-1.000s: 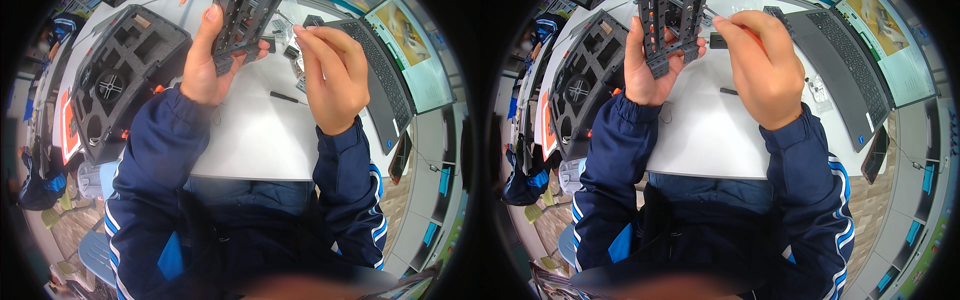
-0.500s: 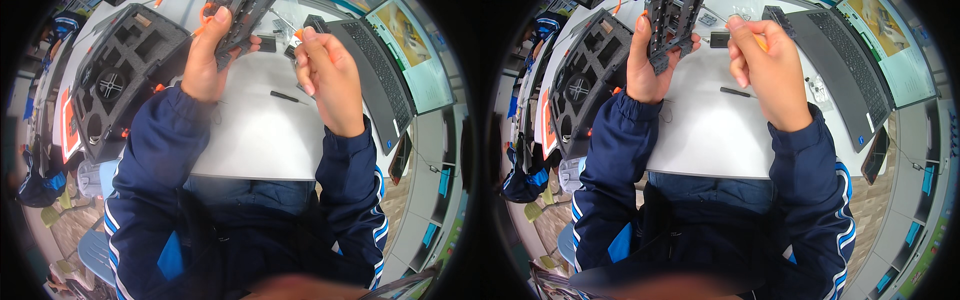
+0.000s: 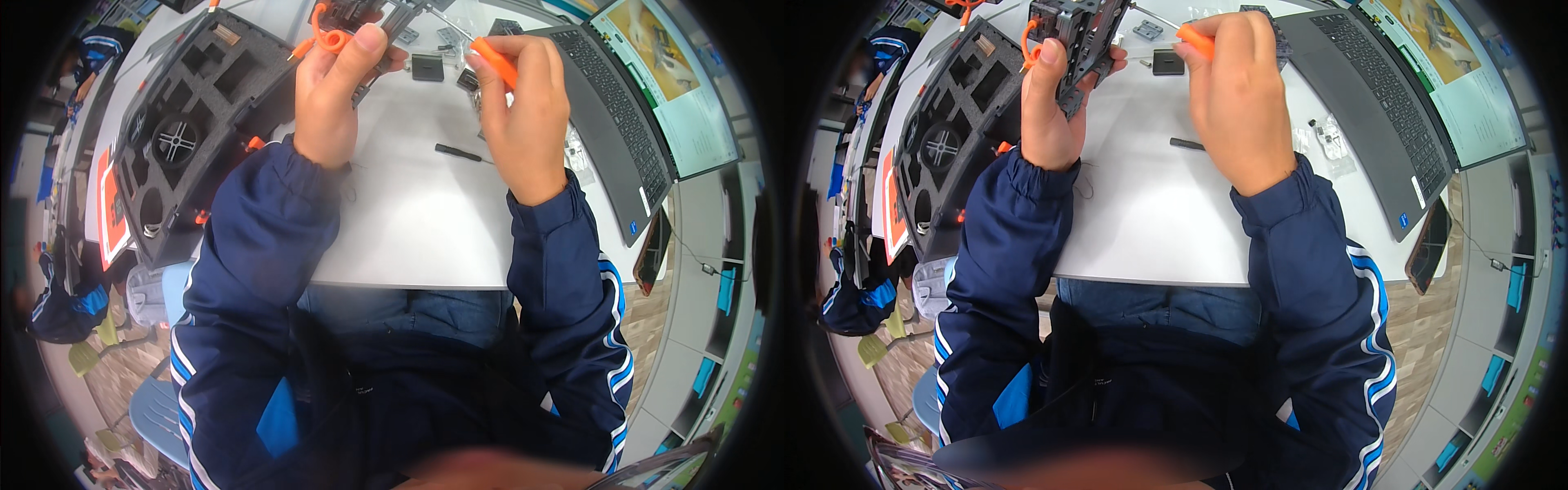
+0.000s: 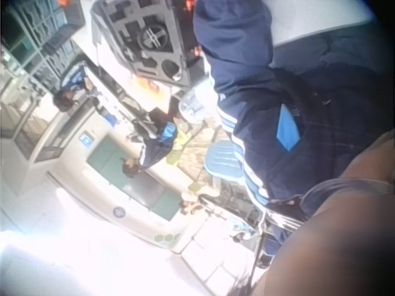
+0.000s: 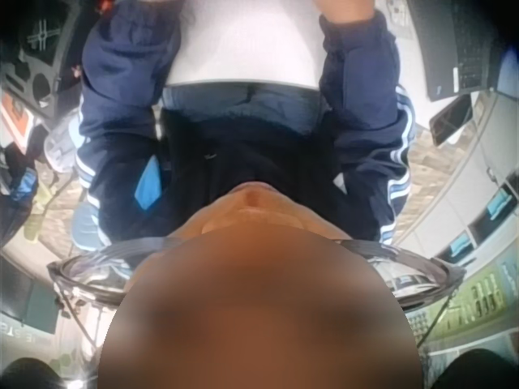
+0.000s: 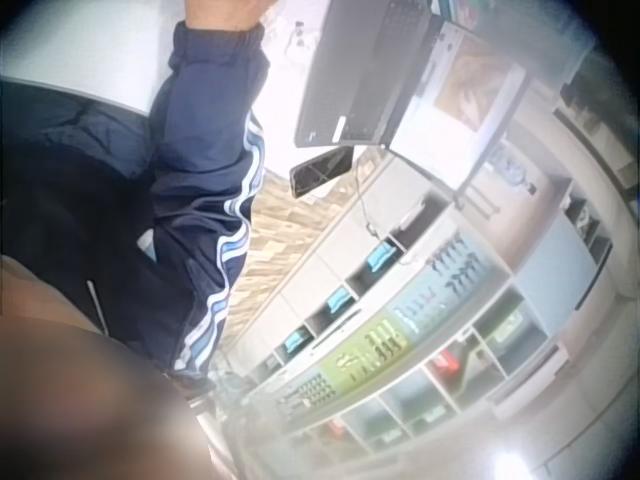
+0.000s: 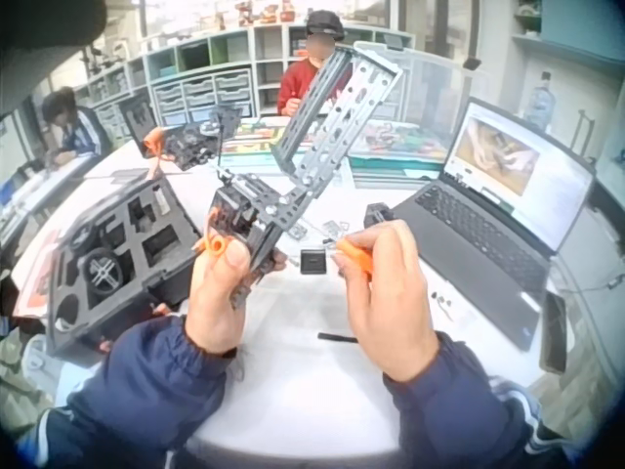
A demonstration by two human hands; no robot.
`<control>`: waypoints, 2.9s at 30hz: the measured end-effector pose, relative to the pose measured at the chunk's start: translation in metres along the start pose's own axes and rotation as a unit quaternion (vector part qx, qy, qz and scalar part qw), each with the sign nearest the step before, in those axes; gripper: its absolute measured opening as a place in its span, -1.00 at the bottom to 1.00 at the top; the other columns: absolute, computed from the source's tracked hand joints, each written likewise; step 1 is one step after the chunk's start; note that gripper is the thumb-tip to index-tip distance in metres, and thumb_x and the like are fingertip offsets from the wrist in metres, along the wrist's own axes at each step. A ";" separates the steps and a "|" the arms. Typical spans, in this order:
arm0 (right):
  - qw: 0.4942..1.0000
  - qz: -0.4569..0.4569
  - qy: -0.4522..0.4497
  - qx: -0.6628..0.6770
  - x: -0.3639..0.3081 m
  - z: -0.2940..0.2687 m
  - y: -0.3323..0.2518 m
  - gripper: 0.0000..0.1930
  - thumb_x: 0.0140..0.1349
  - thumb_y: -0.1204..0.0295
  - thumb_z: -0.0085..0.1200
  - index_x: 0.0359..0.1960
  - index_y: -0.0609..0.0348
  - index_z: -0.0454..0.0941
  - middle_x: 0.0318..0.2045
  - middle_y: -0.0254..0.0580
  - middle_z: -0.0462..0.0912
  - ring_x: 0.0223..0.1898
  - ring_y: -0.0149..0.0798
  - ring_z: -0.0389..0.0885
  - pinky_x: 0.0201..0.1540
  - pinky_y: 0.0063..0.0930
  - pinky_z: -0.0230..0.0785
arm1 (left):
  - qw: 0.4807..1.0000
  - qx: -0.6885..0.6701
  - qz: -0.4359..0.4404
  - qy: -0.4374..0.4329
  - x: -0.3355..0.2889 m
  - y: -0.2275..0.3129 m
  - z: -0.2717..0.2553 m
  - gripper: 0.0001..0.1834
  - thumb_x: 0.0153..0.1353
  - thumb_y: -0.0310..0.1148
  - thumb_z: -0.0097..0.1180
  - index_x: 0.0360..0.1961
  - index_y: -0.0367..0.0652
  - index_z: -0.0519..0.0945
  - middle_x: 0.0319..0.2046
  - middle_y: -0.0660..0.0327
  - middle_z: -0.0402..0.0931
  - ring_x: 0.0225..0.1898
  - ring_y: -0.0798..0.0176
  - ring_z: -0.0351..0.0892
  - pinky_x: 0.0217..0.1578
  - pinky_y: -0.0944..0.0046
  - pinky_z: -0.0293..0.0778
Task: The person assembles a small electronic device using a screwdriver to tighten screws on a metal frame. They handle a motor, orange coiled cable, and several small parts, placing them into the frame and securing them. The person rotates the frame to access different sides and continues fastening components.
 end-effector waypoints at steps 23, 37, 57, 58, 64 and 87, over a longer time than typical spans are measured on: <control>0.989 0.125 -0.042 0.068 -0.005 0.001 0.016 -0.84 0.31 0.46 0.10 -0.19 0.29 0.61 -0.44 -0.27 0.61 -0.44 -0.42 0.56 -0.36 -0.63 0.38 | 0.997 -0.069 -0.021 0.016 -0.002 -0.003 0.005 -0.44 0.25 0.10 0.12 -0.07 -0.25 0.54 -0.23 0.23 0.55 -0.21 0.34 0.57 -0.17 0.34 0.38; 0.998 -0.056 -0.015 -0.011 -0.001 0.000 -0.001 -0.86 0.25 0.53 0.19 -0.20 0.30 0.53 -0.40 -0.17 0.62 -0.42 -0.34 0.59 -0.34 -0.43 0.45 | 0.997 -0.060 0.005 -0.042 0.005 -0.002 -0.008 -0.44 0.28 -0.02 0.05 0.13 -0.25 0.42 -0.01 0.02 0.52 -0.12 0.17 0.55 -0.11 0.18 0.48; 0.955 0.198 -0.158 0.156 -0.012 0.019 0.024 -0.77 0.41 0.33 -0.01 -0.16 0.25 0.57 -0.59 -0.36 0.49 -0.64 -0.54 0.33 -0.58 -0.64 0.15 | 0.992 -0.026 -0.109 -0.053 0.002 -0.013 0.000 -0.34 0.36 0.16 -0.12 0.14 -0.25 0.44 -0.04 0.07 0.55 -0.13 0.13 0.60 0.01 0.09 0.47; 0.980 0.133 -0.134 0.067 -0.011 0.015 0.018 -0.79 0.40 0.33 0.00 -0.18 0.24 0.57 -0.59 -0.31 0.54 -0.63 -0.49 0.40 -0.56 -0.61 0.22 | 0.992 -0.033 -0.112 -0.037 0.002 -0.013 -0.002 -0.34 0.36 0.16 -0.12 0.13 -0.25 0.45 -0.05 0.07 0.56 -0.14 0.13 0.60 0.01 0.10 0.47; 0.980 -0.013 -0.101 -0.172 -0.008 0.005 -0.008 -0.82 0.34 0.36 0.08 -0.21 0.24 0.57 -0.56 -0.17 0.60 -0.57 -0.33 0.51 -0.46 -0.52 0.35 | 0.986 -0.117 -0.118 0.013 -0.002 -0.010 0.005 -0.40 0.35 0.13 -0.08 0.12 -0.19 0.41 -0.05 0.09 0.55 -0.20 0.20 0.58 -0.09 0.15 0.48; 0.762 0.360 -0.243 0.479 -0.005 0.010 0.008 -0.65 0.44 0.26 -0.07 -0.07 0.36 0.53 -0.62 -0.54 0.37 -0.73 -0.56 0.20 -0.65 -0.65 0.10 | 0.990 -0.132 -0.012 -0.045 0.004 -0.004 -0.001 -0.33 0.37 0.21 -0.20 0.18 -0.17 0.40 -0.03 0.06 0.55 -0.08 0.00 0.61 0.02 -0.01 0.47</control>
Point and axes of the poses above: each hand's wrist, its own x-axis towards the middle knuckle, its own z-axis out of the palm, y = z × x, the point moved 6 cm from there along x, towards the middle knuckle
